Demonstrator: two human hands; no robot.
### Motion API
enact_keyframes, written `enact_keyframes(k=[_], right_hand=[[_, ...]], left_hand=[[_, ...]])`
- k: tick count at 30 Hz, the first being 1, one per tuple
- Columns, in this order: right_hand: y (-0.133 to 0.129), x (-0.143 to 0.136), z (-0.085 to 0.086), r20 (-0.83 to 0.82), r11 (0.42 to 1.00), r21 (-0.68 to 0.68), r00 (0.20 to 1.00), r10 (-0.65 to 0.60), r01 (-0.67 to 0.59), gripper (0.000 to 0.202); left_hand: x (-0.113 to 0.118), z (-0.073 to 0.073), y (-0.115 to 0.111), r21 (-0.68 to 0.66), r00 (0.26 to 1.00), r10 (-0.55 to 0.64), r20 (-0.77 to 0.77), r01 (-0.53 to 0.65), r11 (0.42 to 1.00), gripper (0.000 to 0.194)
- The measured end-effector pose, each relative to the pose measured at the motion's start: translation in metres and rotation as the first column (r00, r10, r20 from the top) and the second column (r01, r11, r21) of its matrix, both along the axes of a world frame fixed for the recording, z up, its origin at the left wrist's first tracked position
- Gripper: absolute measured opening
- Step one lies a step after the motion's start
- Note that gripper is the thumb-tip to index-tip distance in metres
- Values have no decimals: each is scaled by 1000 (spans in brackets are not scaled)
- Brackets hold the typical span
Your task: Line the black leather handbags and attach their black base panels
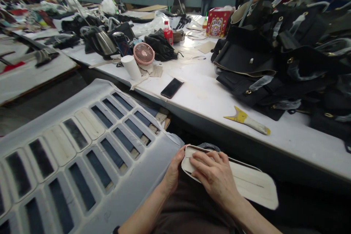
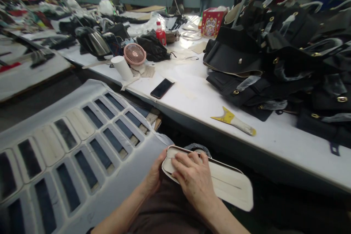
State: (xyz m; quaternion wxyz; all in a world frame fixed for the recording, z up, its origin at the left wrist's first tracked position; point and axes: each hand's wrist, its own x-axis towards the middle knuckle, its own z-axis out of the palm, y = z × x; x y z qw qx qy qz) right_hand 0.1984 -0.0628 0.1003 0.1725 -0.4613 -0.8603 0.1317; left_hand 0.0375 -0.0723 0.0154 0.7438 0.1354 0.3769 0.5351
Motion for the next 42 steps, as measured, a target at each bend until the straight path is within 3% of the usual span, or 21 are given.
enact_keyframes(k=[10, 15, 19, 25, 29, 34, 38, 40, 42], right_hand=[[-1, 1, -2, -1, 1000, -24, 1000, -18, 18, 24], [-1, 2, -4, -12, 999, -31, 1000, -13, 12, 23], [-2, 2, -9, -64, 998, -49, 997, -41, 38, 25], [-3, 2, -15, -93, 997, -51, 994, -58, 53, 27], [-3, 2, -14, -80, 996, -67, 994, -68, 63, 27], [0, 3, -11, -91, 993, -89, 992, -82, 74, 27], [-1, 2, -18, -93, 997, 12, 993, -78, 80, 30], [0, 2, -31, -53, 990, 133, 998, -43, 50, 28], [3, 4, -46, -30, 965, 257, 998, -49, 55, 13]], left_hand=[[-13, 7, 3, 33, 987, -144, -65, 146, 989, 49], [-19, 19, 9, 75, 960, -211, -185, 228, 971, 50], [-27, 27, 15, 117, 877, -282, -388, 351, 929, 49], [-39, 33, 23, 67, 718, -376, -586, 506, 860, 49], [-37, 36, 28, 79, 651, -369, -664, 551, 831, 49], [-30, 35, 28, 87, 602, -310, -736, 538, 839, 50], [-33, 34, 23, -2, 601, -343, -722, 494, 870, 54], [-36, 33, 25, -47, 567, -375, -733, 508, 860, 57], [-38, 32, 31, -75, 537, -393, -747, 519, 851, 48]])
